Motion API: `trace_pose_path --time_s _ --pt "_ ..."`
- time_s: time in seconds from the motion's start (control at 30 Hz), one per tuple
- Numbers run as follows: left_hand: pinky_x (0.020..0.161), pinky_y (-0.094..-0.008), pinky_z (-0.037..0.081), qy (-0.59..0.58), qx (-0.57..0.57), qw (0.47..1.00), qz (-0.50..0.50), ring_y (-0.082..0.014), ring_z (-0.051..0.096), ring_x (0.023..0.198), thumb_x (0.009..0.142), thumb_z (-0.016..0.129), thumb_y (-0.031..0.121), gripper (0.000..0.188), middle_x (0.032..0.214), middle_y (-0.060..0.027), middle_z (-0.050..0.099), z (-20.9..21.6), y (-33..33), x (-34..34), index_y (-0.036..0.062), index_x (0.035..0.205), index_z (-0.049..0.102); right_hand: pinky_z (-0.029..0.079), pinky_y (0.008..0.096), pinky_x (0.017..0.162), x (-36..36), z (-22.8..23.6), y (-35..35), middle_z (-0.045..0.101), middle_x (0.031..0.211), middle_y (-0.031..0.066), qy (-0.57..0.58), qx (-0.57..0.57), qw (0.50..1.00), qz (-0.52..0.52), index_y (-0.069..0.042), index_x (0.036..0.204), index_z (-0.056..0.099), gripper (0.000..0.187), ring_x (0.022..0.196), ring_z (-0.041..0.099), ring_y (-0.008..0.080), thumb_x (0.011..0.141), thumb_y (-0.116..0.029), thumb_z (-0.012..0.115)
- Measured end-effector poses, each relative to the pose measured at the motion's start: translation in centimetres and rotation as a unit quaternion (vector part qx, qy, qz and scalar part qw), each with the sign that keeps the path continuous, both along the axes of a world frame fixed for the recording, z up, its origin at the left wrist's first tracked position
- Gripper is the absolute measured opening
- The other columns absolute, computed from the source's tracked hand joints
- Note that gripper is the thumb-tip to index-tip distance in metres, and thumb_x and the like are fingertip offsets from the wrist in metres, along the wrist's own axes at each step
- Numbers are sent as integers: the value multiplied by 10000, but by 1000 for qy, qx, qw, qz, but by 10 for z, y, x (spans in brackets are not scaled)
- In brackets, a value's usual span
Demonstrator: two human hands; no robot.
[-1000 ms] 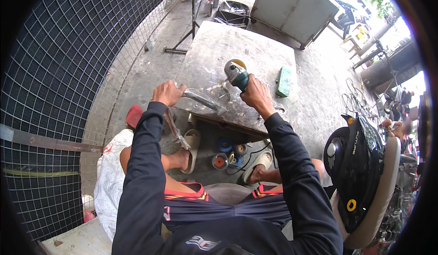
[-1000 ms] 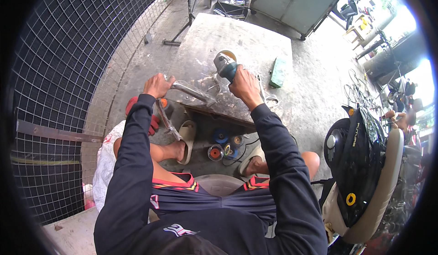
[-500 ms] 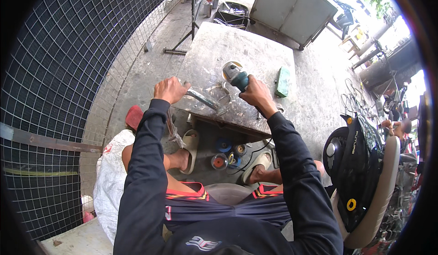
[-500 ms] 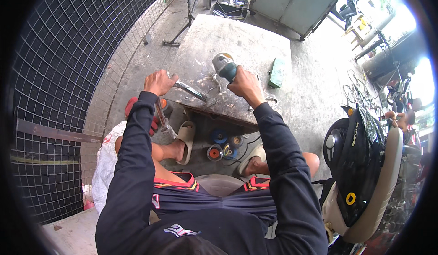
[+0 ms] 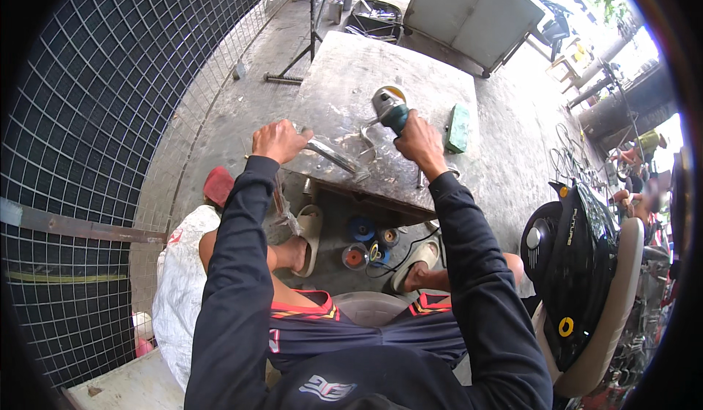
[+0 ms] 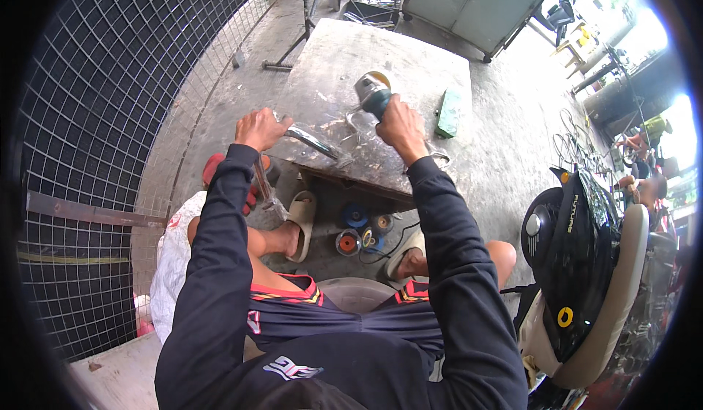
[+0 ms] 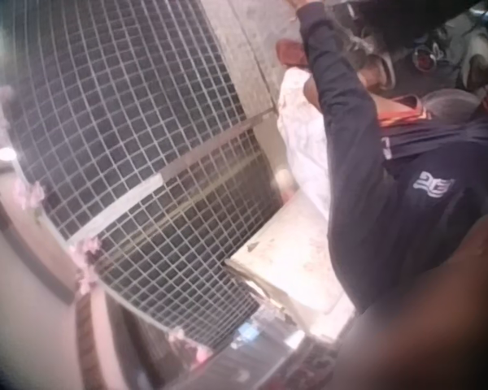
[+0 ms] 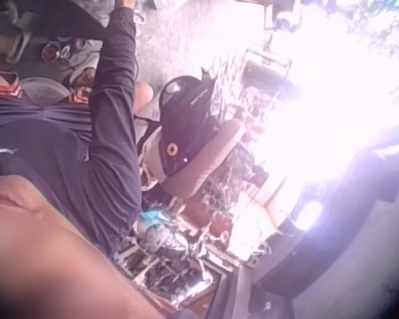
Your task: The person sits at a workbench and uses an angle grinder to smooth a curved metal frame. They repeatedly reposition the frame, switch between grinding and manual handling, and inspect the surface. The person also handles grinding discs and a small metal component on the table.
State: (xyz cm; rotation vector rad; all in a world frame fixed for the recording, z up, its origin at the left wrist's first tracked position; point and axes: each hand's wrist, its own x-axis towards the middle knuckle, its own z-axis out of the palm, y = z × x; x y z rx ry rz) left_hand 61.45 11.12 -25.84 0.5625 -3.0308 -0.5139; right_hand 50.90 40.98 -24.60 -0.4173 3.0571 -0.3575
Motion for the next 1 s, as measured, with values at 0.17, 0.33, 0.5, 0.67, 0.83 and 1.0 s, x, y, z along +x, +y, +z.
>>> trace_pose_path --time_s 0.17,0.33,0.5,0.67,0.83,1.0 --pt "898 -523 561 -8 29 1000 9 -490 712 1002 868 641 541 588 1005 -322 731 -17 -12 -2 -23 967 778 569 501 896 -8 7 26 724 1061 311 1 -13 999 -41 77 1177 586 497 1045 718 447 787 -191 739" --pt "874 -530 553 41 94 994 28 -489 706 995 890 630 533 580 979 -333 718 -46 -29 0 -19 995 774 554 472 925 24 -2 65 726 1090 301 -61 -186 980 -24 78 1177 629 601 1057 712 422 718 -258 824" --pt "857 -556 553 81 60 995 29 -497 707 965 913 596 535 589 960 -314 731 -49 -26 6 -21 1011 766 563 418 892 75 0 85 749 1034 234 -200 -224 953 26 62 1194 651 601 969 735 349 705 -238 828" --pt "826 -566 561 108 17 993 52 -506 712 918 942 574 545 597 930 -321 726 -40 -10 22 -8 1052 770 545 481 937 105 -2 78 707 1110 306 -214 -111 968 67 49 1328 574 731 1078 690 451 714 -274 807" --pt "770 -571 556 116 -8 990 76 -511 712 862 940 572 679 747 879 -325 720 -35 17 57 -11 1180 730 545 460 919 121 -14 82 725 1078 274 -183 -167 969 -12 44 1258 612 649 1040 707 423 713 -250 806" --pt "704 -557 526 141 -40 986 79 -497 704 810 899 592 775 892 837 -303 715 -33 60 105 -11 1319 623 553 452 907 123 -28 91 736 1060 263 -216 -233 948 -20 38 1233 632 622 1020 721 398 702 -244 794"
